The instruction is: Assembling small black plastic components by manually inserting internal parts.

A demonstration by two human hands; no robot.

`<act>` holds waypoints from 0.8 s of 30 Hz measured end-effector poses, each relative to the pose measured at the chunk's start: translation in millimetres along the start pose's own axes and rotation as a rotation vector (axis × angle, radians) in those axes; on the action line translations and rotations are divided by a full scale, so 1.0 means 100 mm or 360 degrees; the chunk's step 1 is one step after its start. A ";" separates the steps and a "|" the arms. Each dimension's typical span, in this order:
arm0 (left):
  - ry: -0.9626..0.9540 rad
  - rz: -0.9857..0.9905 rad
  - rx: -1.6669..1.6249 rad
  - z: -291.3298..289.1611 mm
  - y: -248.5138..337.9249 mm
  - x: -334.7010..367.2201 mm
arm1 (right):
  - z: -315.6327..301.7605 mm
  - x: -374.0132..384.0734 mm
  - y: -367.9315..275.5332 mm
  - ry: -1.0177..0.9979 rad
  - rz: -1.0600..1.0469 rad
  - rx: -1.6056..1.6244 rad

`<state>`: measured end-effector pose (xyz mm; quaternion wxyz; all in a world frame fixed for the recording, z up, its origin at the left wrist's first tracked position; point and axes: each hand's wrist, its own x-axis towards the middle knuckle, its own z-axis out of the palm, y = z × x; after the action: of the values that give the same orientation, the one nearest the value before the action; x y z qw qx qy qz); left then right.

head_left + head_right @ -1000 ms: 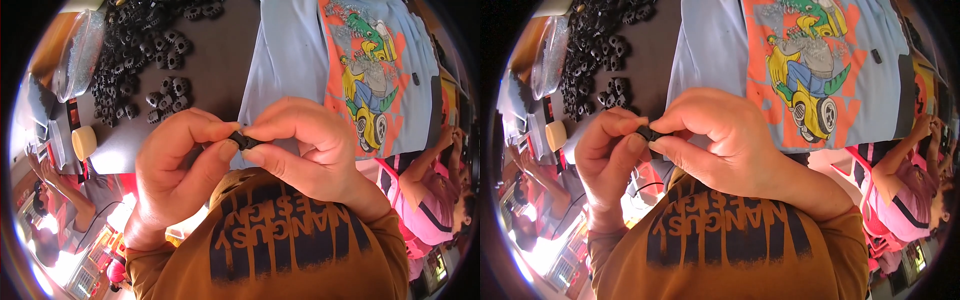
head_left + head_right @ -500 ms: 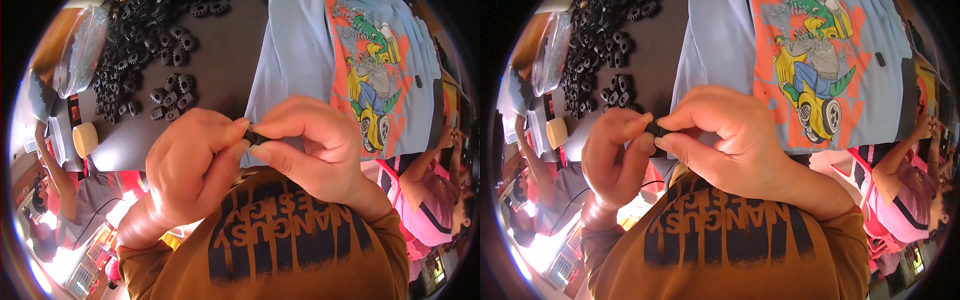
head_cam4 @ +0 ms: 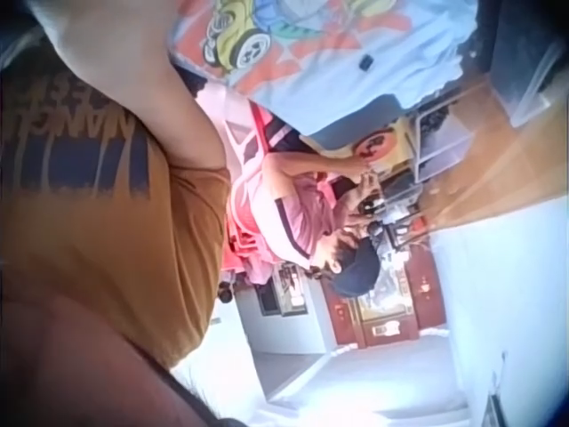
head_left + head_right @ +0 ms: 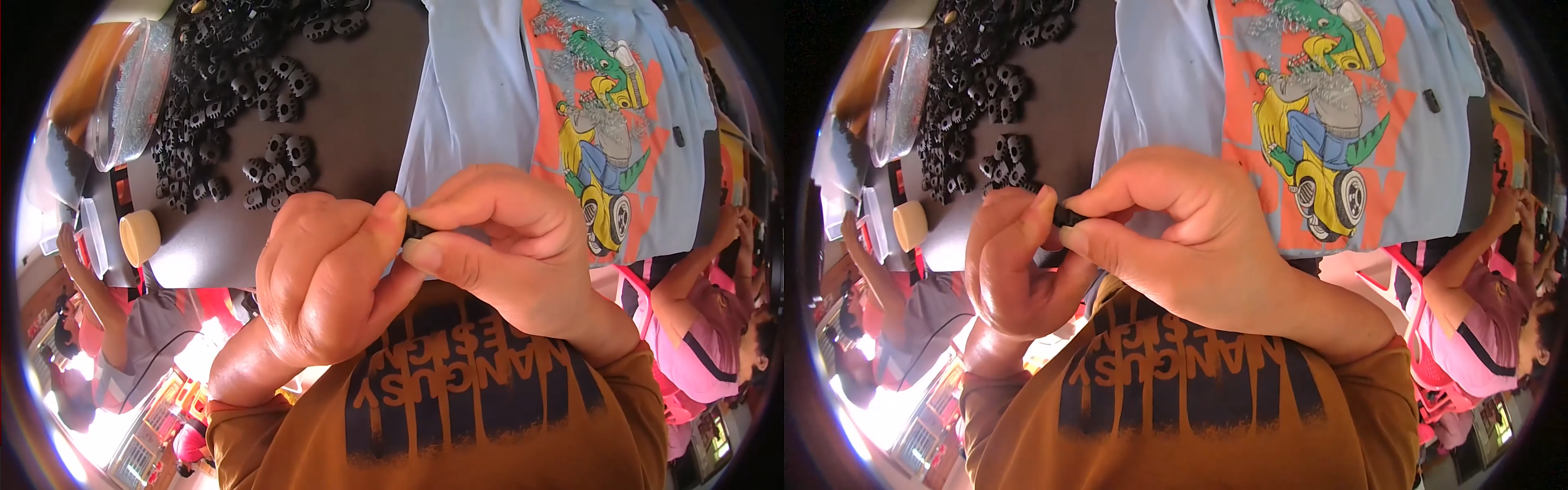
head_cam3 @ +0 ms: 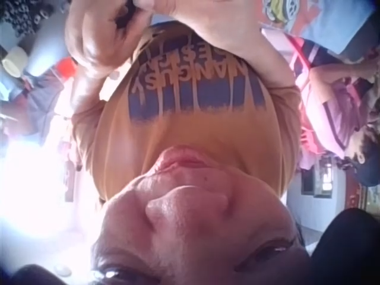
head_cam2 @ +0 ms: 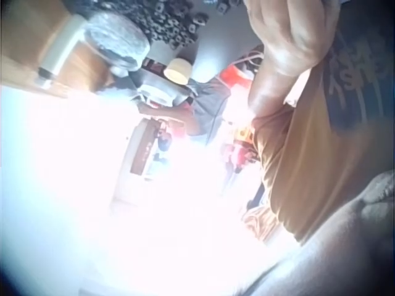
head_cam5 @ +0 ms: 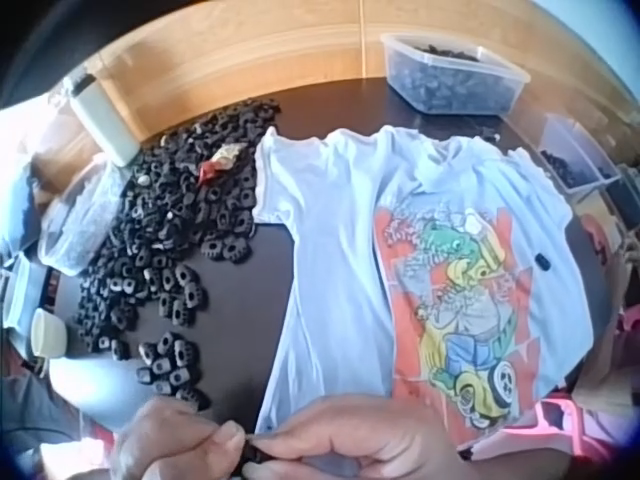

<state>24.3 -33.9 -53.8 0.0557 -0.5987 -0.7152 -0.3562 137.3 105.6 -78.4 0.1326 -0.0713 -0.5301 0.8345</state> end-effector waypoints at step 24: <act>0.0367 -0.0134 -0.0066 0.11 0.03 -0.19 | -0.93 1.05 -1.66 0.0850 -0.0753 -0.1351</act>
<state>35.5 -42.8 -69.9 0.1102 -0.5242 -0.7212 -0.4393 85.2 283.6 34.0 0.4059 -0.2063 -0.7694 0.4480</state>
